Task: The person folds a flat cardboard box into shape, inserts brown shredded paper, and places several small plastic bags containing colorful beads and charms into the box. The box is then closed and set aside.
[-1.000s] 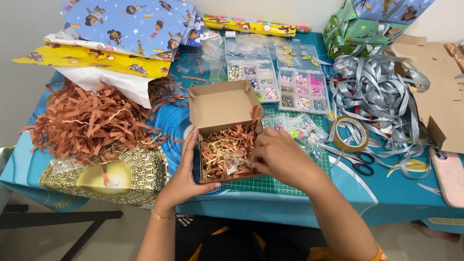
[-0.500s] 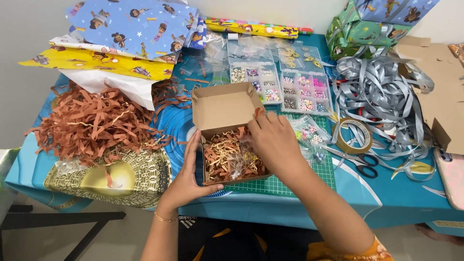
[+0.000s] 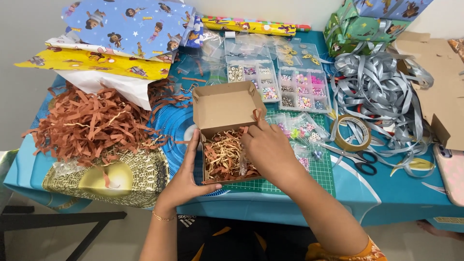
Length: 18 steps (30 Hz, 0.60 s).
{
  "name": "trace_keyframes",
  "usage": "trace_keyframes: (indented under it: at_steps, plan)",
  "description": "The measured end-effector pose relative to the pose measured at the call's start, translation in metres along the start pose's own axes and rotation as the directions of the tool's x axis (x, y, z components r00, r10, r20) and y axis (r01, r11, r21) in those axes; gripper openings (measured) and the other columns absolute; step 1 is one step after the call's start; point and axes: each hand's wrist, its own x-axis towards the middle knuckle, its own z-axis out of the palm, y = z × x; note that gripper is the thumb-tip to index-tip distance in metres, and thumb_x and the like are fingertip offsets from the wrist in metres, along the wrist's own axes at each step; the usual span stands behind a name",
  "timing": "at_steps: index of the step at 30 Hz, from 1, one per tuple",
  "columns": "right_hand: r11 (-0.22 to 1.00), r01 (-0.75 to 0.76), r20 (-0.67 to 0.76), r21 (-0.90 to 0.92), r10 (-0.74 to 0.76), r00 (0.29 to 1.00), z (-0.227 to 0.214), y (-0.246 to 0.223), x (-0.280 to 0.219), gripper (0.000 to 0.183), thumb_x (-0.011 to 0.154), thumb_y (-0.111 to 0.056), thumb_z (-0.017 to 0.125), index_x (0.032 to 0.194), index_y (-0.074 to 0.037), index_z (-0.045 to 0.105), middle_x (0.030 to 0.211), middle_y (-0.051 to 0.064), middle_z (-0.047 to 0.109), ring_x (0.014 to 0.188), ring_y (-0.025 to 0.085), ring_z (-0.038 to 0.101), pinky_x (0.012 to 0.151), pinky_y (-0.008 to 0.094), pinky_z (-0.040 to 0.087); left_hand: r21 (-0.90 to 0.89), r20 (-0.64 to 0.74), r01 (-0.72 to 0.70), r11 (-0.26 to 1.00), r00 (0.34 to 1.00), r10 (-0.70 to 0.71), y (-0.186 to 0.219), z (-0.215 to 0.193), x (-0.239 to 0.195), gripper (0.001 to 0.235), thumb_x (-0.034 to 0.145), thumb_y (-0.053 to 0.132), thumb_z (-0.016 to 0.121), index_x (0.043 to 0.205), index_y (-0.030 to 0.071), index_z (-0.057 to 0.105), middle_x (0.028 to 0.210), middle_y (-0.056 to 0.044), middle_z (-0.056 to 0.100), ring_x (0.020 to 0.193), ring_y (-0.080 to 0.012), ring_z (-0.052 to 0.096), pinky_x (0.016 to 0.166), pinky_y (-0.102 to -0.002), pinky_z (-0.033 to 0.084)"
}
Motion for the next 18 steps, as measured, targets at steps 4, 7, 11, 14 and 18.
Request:
trace_keyframes:
  at_steps: [4, 7, 11, 14, 18]
  plan:
    - [0.991, 0.077, 0.065, 0.112, -0.084, 0.994, 0.017, 0.005, 0.005, 0.017, 0.082, -0.020, 0.075, 0.096, -0.010, 0.079, 0.094, 0.011, 0.072, 0.092, 0.028, 0.056, 0.073, 0.039, 0.043, 0.001, -0.010, 0.004, 1.000, 1.000, -0.004, 0.003, 0.002, 0.000, 0.142, 0.063, 0.011, 0.094, 0.164, 0.021, -0.004, 0.170, -0.022, -0.008, 0.153, -0.0505, -0.007, 0.118, -0.069, 0.006]
    - [0.984, 0.036, 0.173, 0.174, -0.066, 0.983, 0.009, 0.010, 0.014, 0.017, 0.087, -0.019, 0.068, 0.099, -0.015, 0.080, 0.095, 0.008, 0.072, 0.093, 0.026, 0.056, 0.077, 0.038, 0.042, 0.008, -0.014, 0.002, 1.000, 1.000, -0.002, 0.005, 0.002, 0.001, 0.142, 0.062, 0.011, 0.094, 0.164, 0.020, -0.004, 0.170, -0.024, -0.007, 0.152, -0.0522, -0.007, 0.117, -0.071, 0.006]
    - [0.975, -0.039, 0.152, 0.220, 0.005, 0.988, 0.023, 0.014, 0.028, 0.018, 0.089, -0.025, 0.068, 0.099, -0.014, 0.079, 0.096, 0.008, 0.069, 0.095, 0.027, 0.055, 0.081, 0.039, 0.042, 0.002, -0.016, 0.001, 1.000, 1.000, -0.001, 0.006, 0.003, 0.000, 0.142, 0.061, 0.009, 0.094, 0.164, 0.020, -0.004, 0.169, -0.026, -0.006, 0.151, -0.0535, -0.006, 0.117, -0.071, 0.006]
    - [0.991, -0.032, 0.096, 0.129, 0.020, 0.995, 0.038, 0.012, 0.031, 0.017, 0.086, -0.026, 0.071, 0.096, -0.014, 0.078, 0.093, 0.007, 0.063, 0.093, 0.026, 0.052, 0.079, 0.039, 0.040, 0.005, -0.015, -0.008, 1.000, 1.000, 0.008, 0.004, 0.002, 0.000, 0.140, 0.063, 0.008, 0.092, 0.164, 0.020, -0.003, 0.169, -0.025, -0.006, 0.152, -0.0526, -0.006, 0.117, -0.070, 0.006]
    - [0.998, -0.054, 0.088, 0.033, 0.051, 0.995, 0.032, 0.001, 0.023, 0.030, 0.082, -0.023, 0.077, 0.107, -0.006, 0.074, 0.099, 0.016, 0.066, 0.098, 0.032, 0.057, 0.082, 0.042, 0.041, 0.006, -0.028, -0.022, 1.000, 0.999, 0.022, 0.003, 0.003, 0.001, 0.140, 0.061, 0.006, 0.093, 0.164, 0.019, -0.001, 0.169, -0.027, -0.004, 0.152, -0.0525, -0.005, 0.118, -0.068, 0.005]
